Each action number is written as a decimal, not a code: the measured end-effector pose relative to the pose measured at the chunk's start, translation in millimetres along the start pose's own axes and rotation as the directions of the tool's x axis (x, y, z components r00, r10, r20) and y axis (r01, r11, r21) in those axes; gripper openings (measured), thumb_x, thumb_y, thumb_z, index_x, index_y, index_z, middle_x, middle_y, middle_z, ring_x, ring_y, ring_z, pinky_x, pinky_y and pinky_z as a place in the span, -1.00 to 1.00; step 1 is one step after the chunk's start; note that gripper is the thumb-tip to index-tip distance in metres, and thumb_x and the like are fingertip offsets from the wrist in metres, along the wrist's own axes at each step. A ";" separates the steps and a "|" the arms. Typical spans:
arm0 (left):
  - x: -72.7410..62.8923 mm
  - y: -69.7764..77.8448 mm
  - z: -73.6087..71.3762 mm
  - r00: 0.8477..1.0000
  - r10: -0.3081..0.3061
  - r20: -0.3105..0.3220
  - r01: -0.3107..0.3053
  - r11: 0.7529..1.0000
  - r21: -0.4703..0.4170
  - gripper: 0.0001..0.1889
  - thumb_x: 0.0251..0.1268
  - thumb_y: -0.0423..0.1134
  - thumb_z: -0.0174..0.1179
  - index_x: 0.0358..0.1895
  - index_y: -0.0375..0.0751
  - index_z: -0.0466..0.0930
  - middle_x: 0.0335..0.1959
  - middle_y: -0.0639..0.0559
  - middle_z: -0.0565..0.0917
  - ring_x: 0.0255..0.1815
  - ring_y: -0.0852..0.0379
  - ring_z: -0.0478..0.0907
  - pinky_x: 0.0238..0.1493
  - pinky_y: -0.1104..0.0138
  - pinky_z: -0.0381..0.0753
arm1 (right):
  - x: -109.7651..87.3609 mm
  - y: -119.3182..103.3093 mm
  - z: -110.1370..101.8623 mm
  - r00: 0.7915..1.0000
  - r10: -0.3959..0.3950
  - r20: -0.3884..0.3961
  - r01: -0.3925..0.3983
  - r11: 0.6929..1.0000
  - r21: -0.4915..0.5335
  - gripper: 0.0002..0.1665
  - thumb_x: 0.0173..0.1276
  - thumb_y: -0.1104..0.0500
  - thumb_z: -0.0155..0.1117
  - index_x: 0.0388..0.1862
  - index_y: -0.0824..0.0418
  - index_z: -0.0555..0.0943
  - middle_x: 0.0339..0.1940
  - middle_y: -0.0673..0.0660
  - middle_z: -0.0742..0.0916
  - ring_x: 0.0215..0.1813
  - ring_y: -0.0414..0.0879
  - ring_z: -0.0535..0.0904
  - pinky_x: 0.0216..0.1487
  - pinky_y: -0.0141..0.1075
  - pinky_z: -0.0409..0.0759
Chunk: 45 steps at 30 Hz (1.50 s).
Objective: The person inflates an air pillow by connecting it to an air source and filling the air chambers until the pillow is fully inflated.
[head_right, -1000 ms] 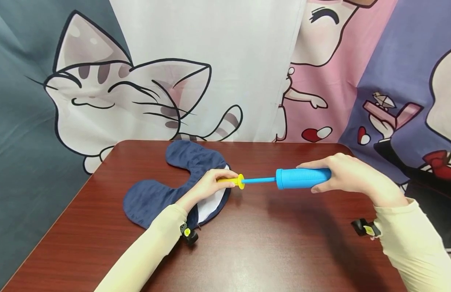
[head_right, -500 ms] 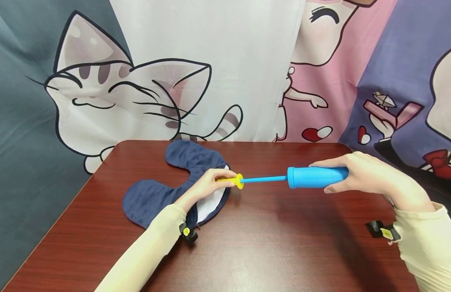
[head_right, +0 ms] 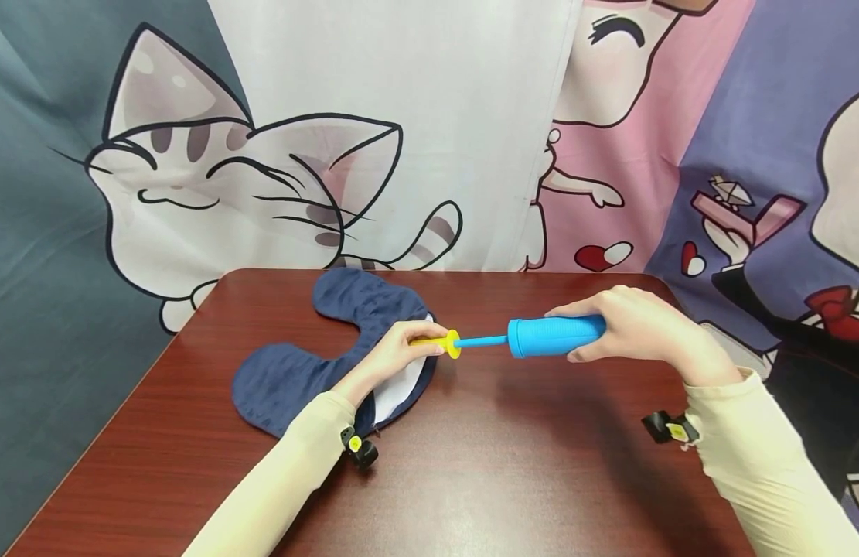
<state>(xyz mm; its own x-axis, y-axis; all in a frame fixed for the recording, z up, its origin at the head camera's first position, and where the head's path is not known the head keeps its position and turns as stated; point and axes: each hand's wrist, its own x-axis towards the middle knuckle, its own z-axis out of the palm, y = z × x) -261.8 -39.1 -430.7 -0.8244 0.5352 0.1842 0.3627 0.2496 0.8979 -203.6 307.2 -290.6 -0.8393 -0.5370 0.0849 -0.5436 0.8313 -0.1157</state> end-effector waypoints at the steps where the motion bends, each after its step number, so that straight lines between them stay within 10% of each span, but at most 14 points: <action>1: -0.2 0.1 -0.1 1.000 0.001 -0.001 -0.001 1.000 -0.003 -0.70 0.31 -0.31 0.27 0.09 -0.24 0.66 0.00 -0.17 0.74 -0.11 0.13 0.61 -0.07 0.48 0.57 | 2.6 -1.4 2.2 1.000 -0.009 -0.002 0.009 1.000 0.003 -0.26 -0.08 -0.30 0.59 0.16 -0.29 0.64 -0.22 -0.19 0.76 -0.30 -0.28 0.53 -0.31 -0.33 0.44; 24: 1.1 -2.7 1.7 1.000 0.025 -0.014 -0.025 0.999 0.021 -0.71 0.31 -0.28 0.29 0.07 -0.22 0.67 -0.01 -0.14 0.74 -0.10 0.11 0.61 -0.04 0.43 0.58 | 56.1 -39.9 46.9 0.998 -0.045 0.044 0.045 0.999 0.006 -0.29 0.00 -0.17 0.58 0.20 -0.15 0.65 -0.13 -0.03 0.80 -0.29 -0.15 0.57 -0.29 -0.27 0.53; 45: -4.4 -1.4 -1.3 1.000 -0.004 0.007 0.004 0.996 0.091 -0.71 0.33 -0.18 0.28 0.09 -0.08 0.67 -0.04 0.01 0.75 -0.08 0.17 0.59 -0.05 0.44 0.56 | 27.6 -24.9 33.1 0.999 -0.019 0.050 0.017 0.999 0.028 -0.21 -0.02 -0.26 0.57 0.26 -0.23 0.59 -0.07 -0.09 0.77 -0.22 -0.20 0.58 -0.25 -0.27 0.51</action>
<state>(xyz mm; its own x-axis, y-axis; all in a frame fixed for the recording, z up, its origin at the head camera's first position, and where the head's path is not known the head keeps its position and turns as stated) -259.2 -42.8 -432.3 -0.8228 0.5399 0.1774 0.3977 0.3241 0.8583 -213.5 266.9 -318.2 -0.8284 -0.5588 0.0379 -0.5580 0.8176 -0.1422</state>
